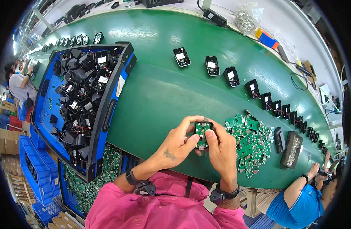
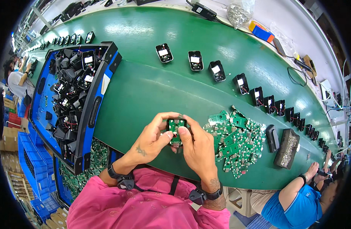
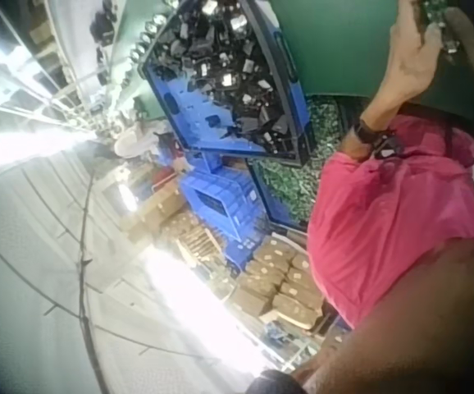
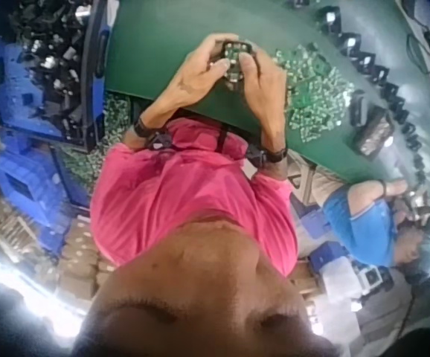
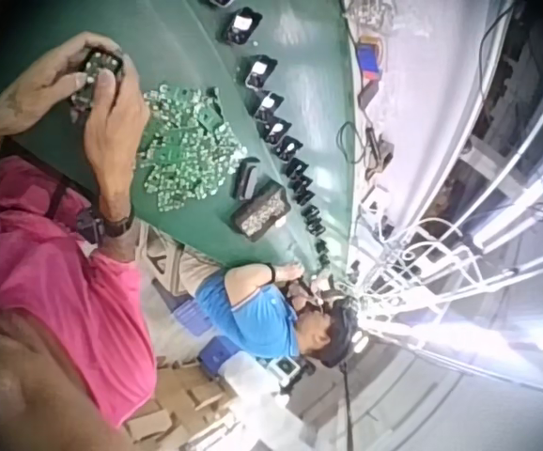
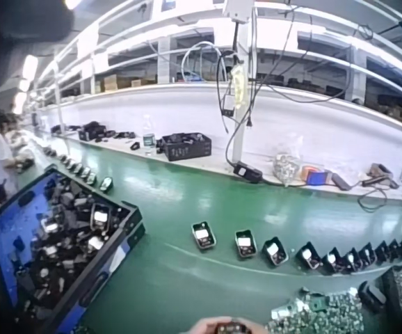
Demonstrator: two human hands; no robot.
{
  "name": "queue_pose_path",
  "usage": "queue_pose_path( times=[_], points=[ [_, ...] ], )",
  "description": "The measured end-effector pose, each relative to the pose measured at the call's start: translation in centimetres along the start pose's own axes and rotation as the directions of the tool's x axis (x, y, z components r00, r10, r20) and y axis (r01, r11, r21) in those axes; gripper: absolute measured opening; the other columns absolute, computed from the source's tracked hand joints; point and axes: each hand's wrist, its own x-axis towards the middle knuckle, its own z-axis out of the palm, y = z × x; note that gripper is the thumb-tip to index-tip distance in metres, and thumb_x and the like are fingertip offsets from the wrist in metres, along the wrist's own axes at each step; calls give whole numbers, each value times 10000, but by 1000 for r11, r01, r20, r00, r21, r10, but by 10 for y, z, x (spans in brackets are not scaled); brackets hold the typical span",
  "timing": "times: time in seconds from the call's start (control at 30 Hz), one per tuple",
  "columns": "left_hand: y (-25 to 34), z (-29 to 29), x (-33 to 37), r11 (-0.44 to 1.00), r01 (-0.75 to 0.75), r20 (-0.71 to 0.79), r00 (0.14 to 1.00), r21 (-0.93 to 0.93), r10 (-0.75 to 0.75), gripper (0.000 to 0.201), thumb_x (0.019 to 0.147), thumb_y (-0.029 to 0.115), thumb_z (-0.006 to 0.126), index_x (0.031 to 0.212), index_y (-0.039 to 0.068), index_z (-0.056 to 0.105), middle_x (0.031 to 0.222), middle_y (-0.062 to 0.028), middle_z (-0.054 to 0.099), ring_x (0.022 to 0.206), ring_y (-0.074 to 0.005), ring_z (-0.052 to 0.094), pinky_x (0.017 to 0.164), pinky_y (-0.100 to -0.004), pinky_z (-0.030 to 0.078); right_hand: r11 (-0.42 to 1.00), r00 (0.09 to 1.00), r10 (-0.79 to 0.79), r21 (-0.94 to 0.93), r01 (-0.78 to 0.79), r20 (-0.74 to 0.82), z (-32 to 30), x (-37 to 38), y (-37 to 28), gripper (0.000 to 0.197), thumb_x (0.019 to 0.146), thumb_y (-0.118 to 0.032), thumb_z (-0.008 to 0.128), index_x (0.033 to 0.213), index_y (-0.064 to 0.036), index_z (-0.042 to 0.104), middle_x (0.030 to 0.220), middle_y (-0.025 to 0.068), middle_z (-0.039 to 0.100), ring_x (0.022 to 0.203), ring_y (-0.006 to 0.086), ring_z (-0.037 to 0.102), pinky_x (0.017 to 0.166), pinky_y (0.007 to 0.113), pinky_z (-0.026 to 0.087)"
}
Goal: Assembling electronic circuit boards into plastic housings on a production line.
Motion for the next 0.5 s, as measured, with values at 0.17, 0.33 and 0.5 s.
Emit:
queue_pose_path(
  times=[0.17, 0.33, 0.5],
  points=[
    [10, -9, 6, 989, 88, 36, 995, 119, -93, 414, 994, 37, 470, 1400, 2, 399, 1180, -135, 597, 978, -162, 622, 753, -302, 580, 987, 989, 38, -163, -15, 141, -8, 4, -7, 350, 983, -151, 614, 1269, 51, 611, 830, 174, 698, 642, 231, 673, 607, 333, 518],
    [-9, -17, 11, 999, -8, 62, 998, 40, 6, 390, 996, 40, 437, 1383, 6, 404, 1116, -158, 647, 868, -185, 676, 716, -328, 606, 967, 988, -148, -202, 153, 39, 6, 5, -1, 365, 989, -135, 596, 1311, 35, 588, 761, 178, 677, 635, 249, 687, 591, 362, 512],
    [0, -11, 9, 991, 116, 30, 993, -67, -114, 362, 992, 27, 434, 1350, -22, 405, 1083, -159, 638, 777, -202, 705, 664, -332, 598, 994, 991, 85, -83, -76, 101, 4, 5, -8, 385, 998, -138, 579, 1354, 8, 553, 728, 187, 676, 598, 275, 684, 569, 365, 515]
  ],
)
